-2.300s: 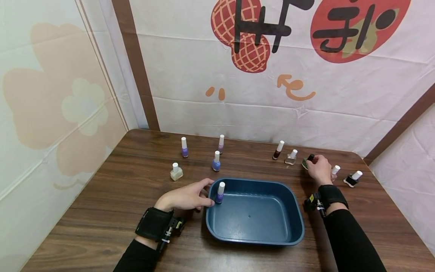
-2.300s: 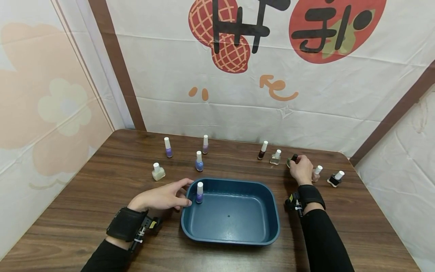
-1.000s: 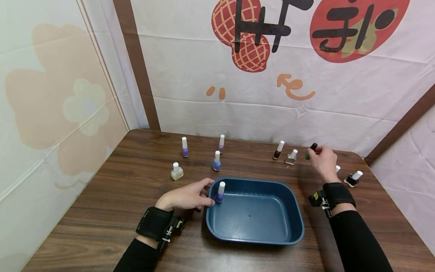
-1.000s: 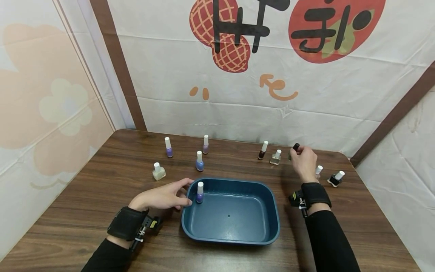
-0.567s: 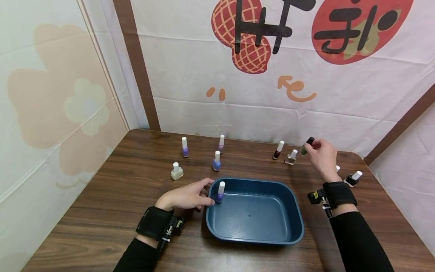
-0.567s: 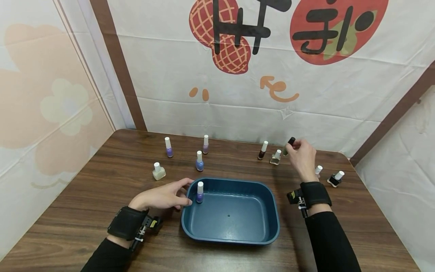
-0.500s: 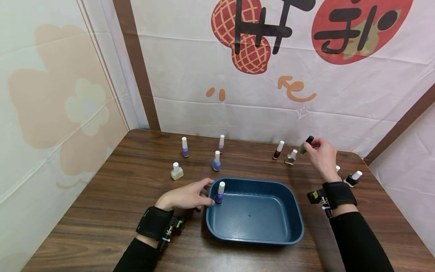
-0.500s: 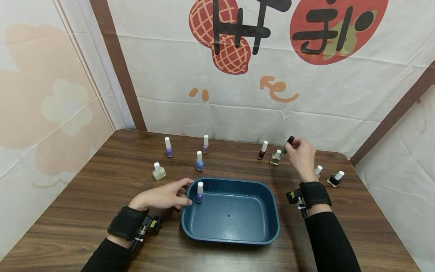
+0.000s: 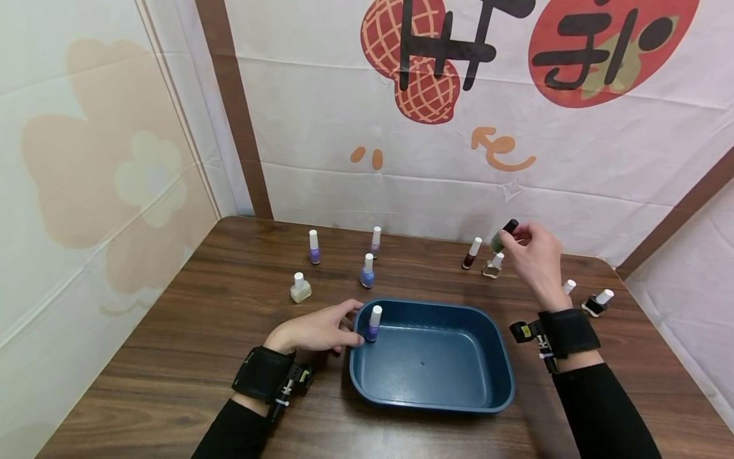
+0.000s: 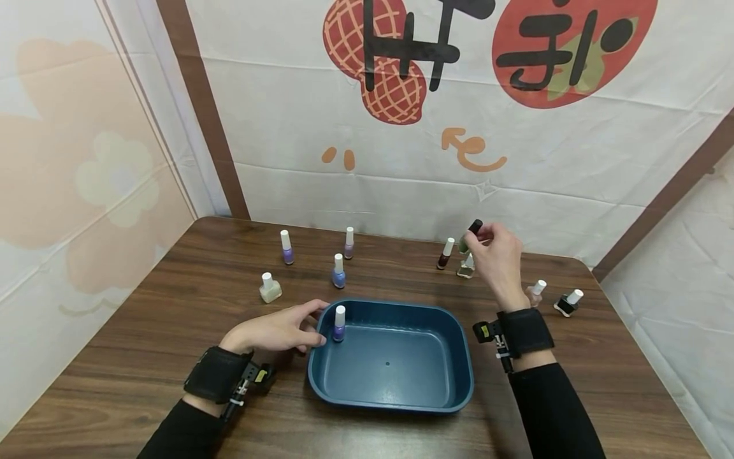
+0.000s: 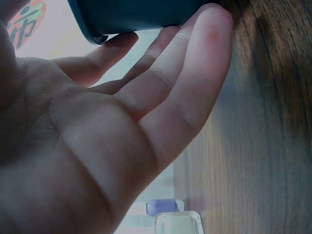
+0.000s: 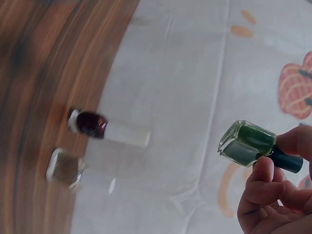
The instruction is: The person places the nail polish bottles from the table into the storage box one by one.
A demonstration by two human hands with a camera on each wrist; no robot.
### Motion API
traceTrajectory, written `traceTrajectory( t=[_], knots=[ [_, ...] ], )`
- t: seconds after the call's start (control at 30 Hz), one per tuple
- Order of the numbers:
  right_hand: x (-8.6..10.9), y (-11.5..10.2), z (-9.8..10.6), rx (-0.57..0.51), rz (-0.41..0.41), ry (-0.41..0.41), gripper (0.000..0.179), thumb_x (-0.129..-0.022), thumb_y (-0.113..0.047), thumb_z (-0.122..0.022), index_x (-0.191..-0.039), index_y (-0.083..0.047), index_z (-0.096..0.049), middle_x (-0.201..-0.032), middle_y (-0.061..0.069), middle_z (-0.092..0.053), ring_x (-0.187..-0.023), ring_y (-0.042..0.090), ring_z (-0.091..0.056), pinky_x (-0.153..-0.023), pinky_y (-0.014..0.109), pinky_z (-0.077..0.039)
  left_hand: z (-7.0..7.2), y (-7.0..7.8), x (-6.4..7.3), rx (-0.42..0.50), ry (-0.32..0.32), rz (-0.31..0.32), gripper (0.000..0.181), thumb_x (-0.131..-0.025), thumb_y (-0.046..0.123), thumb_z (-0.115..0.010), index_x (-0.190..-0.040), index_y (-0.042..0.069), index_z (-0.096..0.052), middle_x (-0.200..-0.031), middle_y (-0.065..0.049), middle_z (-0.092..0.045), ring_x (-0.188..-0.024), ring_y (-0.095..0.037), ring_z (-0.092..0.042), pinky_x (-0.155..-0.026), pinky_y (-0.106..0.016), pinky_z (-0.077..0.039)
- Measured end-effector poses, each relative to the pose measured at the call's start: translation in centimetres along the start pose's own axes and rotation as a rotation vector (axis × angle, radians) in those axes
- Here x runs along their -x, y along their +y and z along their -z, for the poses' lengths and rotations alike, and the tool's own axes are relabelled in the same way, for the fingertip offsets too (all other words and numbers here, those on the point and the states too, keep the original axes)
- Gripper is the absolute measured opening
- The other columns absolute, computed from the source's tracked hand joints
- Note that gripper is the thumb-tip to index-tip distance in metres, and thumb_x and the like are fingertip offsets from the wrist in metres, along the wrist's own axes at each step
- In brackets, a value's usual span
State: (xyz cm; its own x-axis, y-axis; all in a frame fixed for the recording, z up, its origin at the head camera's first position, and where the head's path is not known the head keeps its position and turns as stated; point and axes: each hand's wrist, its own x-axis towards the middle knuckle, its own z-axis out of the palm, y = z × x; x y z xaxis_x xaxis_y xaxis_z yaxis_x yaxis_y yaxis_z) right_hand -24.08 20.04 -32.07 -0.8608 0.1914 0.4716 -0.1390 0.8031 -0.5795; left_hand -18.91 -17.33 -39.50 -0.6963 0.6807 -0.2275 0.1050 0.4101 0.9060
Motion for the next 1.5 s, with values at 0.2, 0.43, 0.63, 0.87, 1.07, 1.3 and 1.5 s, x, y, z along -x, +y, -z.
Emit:
traceTrajectory(
  t=[0.2,0.43,0.63,0.87,1.07,1.3,1.5],
  knots=[
    [0.6,-1.5,-0.2,-0.034,0.035,-0.009,0.031,-0.092,-0.029,-0.06,-0.095,0.001,-0.062,-0.088,0.02,-0.067,-0.079,0.028,-0.061,-0.069,0.027,-0.04,-0.1,-0.1,0.0,-0.006,0.003,0.001,0.054,-0.093,0.016,-0.061,-0.14,0.005,-0.037,-0.118,-0.017,-0.057,-0.073,-0.019,-0.057,-0.069,-0.036,-0.051],
    [1.5,-2.8,-0.2,-0.052,0.073,-0.036,0.031,-0.094,-0.031,-0.059,-0.098,0.0,-0.06,-0.09,0.019,-0.065,-0.08,0.028,-0.06,-0.073,0.031,-0.04,-0.1,-0.2,-0.1,-0.003,0.001,0.005,0.053,-0.093,0.015,-0.06,-0.14,0.005,-0.037,-0.117,-0.016,-0.057,-0.077,-0.02,-0.058,-0.069,-0.035,-0.051],
    [1.9,-3.6,-0.5,-0.068,0.118,-0.025,0.027,-0.094,-0.028,-0.061,-0.094,-0.001,-0.061,-0.086,0.017,-0.066,-0.075,0.025,-0.06,-0.067,0.024,-0.039,-0.1,-0.4,-0.2,0.002,-0.005,0.001,0.053,-0.093,0.015,-0.06,-0.139,0.005,-0.037,-0.115,-0.015,-0.057,-0.075,-0.02,-0.058,-0.068,-0.034,-0.05],
    [2.4,-4.6,-0.9,-0.088,0.146,-0.035,0.025,-0.093,-0.026,-0.062,-0.09,-0.002,-0.062,-0.082,0.014,-0.066,-0.066,0.011,-0.055,-0.06,0.02,-0.038,-0.1,-0.4,-0.1,-0.002,-0.002,0.009,0.052,-0.093,0.015,-0.059,-0.14,0.006,-0.037,-0.117,-0.017,-0.056,-0.078,-0.02,-0.059,-0.069,-0.034,-0.051],
    [3.0,-5.2,-1.3,-0.109,0.189,-0.047,0.019,-0.091,-0.023,-0.065,-0.089,-0.004,-0.062,-0.077,0.013,-0.066,-0.061,0.003,-0.052,-0.057,0.021,-0.037,-0.2,-0.3,-0.1,-0.022,0.014,0.027,0.053,-0.093,0.016,-0.06,-0.14,0.007,-0.038,-0.121,-0.018,-0.054,-0.084,-0.021,-0.061,-0.071,-0.036,-0.052],
    [3.8,-5.7,-1.8,-0.112,0.204,-0.093,0.018,-0.092,-0.022,-0.064,-0.091,-0.005,-0.061,-0.08,0.011,-0.064,-0.068,0.016,-0.056,-0.062,0.023,-0.04,-0.1,-0.3,-0.1,-0.032,0.019,0.034,0.053,-0.093,0.016,-0.061,-0.14,0.008,-0.038,-0.121,-0.016,-0.055,-0.08,-0.018,-0.06,-0.07,-0.036,-0.053],
    [4.4,-6.2,-2.4,-0.101,0.2,-0.132,0.015,-0.091,-0.022,-0.064,-0.089,-0.007,-0.061,-0.077,0.01,-0.065,-0.069,0.019,-0.058,-0.064,0.028,-0.041,-0.1,-0.4,-0.1,-0.029,0.017,0.028,0.052,-0.093,0.016,-0.06,-0.139,0.008,-0.038,-0.121,-0.017,-0.054,-0.081,-0.017,-0.06,-0.07,-0.036,-0.053]
  ],
)
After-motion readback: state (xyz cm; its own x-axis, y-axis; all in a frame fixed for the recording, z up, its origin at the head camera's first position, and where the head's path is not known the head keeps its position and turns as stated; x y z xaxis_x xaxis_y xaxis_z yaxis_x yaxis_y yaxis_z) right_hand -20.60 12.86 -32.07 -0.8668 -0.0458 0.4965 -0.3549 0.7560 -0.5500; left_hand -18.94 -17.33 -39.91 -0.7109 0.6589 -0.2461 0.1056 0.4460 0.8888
